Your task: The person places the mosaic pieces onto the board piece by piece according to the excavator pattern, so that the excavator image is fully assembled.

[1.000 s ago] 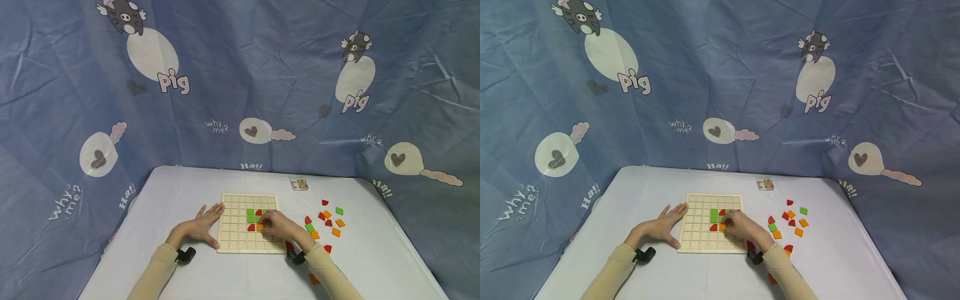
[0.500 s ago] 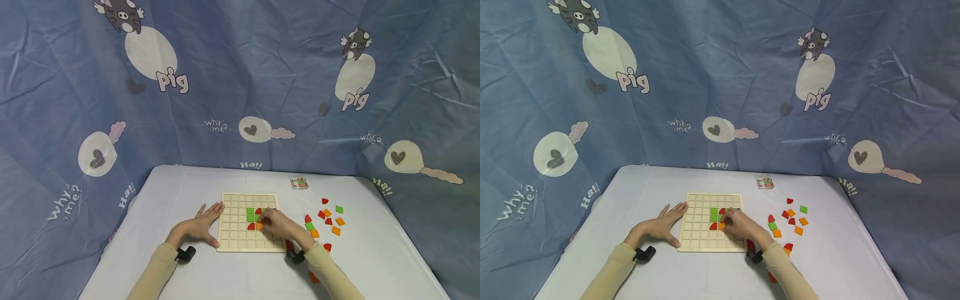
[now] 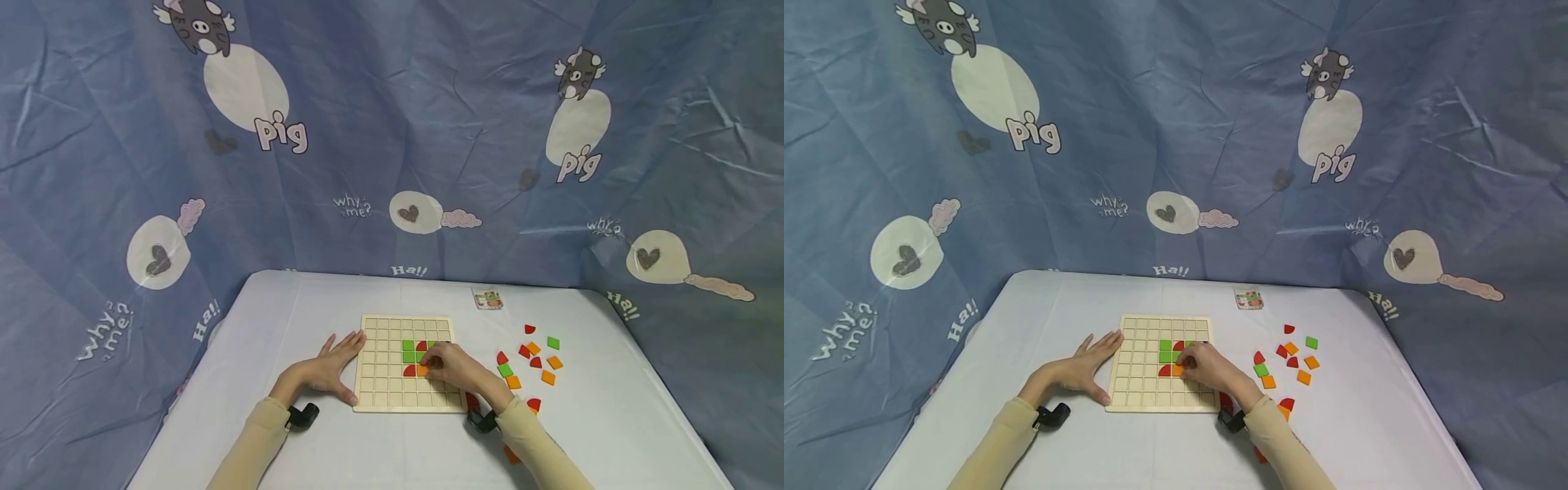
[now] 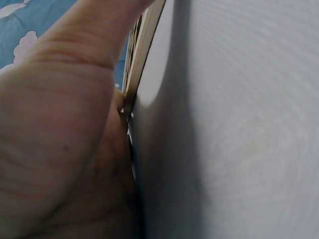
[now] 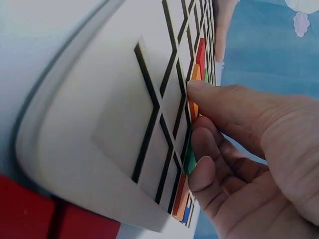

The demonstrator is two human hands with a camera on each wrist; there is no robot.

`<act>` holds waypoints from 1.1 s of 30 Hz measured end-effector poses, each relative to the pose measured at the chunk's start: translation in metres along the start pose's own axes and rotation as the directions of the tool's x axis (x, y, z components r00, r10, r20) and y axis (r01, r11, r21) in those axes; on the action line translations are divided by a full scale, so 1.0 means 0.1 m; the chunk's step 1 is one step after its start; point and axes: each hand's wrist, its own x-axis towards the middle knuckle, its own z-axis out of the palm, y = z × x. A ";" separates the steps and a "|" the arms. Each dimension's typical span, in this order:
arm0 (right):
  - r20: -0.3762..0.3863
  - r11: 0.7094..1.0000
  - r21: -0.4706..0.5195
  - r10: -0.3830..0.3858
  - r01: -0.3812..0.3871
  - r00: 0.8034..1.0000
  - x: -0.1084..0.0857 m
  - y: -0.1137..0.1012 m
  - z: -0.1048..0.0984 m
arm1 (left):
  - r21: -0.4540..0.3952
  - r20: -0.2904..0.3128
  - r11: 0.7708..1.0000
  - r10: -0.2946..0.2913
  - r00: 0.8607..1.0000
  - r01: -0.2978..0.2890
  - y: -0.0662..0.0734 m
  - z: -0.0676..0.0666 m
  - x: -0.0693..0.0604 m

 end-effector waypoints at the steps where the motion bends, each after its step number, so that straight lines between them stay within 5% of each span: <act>1: 0.000 1.000 0.011 0.003 -0.003 1.000 -0.01 0.00 0.00 | 0.000 0.000 1.000 0.000 1.000 0.000 0.00 0.00 0.00; 5: -0.017 0.997 0.068 0.047 -0.046 0.999 -0.05 0.03 -0.03 | -0.006 -0.001 1.000 0.004 1.000 -0.004 -0.01 0.01 0.01; 11: -0.178 0.986 0.145 0.112 -0.086 0.978 -0.24 0.26 -0.29 | 0.002 -0.002 1.000 0.009 1.000 -0.009 -0.02 0.03 0.02; 16: -0.289 0.964 0.150 0.256 -0.221 0.922 -0.52 0.69 -0.57 | 0.007 -0.004 1.000 0.006 1.000 -0.006 -0.02 0.03 0.01; 21: -0.315 0.906 0.144 0.422 -0.397 0.850 -0.80 1.09 -0.80 | 0.007 -0.003 1.000 0.002 1.000 -0.002 -0.01 0.01 0.00; 33: -0.221 0.797 0.110 0.602 -0.594 0.767 -1.04 1.48 -0.93 | 0.017 0.010 1.000 0.001 1.000 -0.001 0.00 0.01 0.01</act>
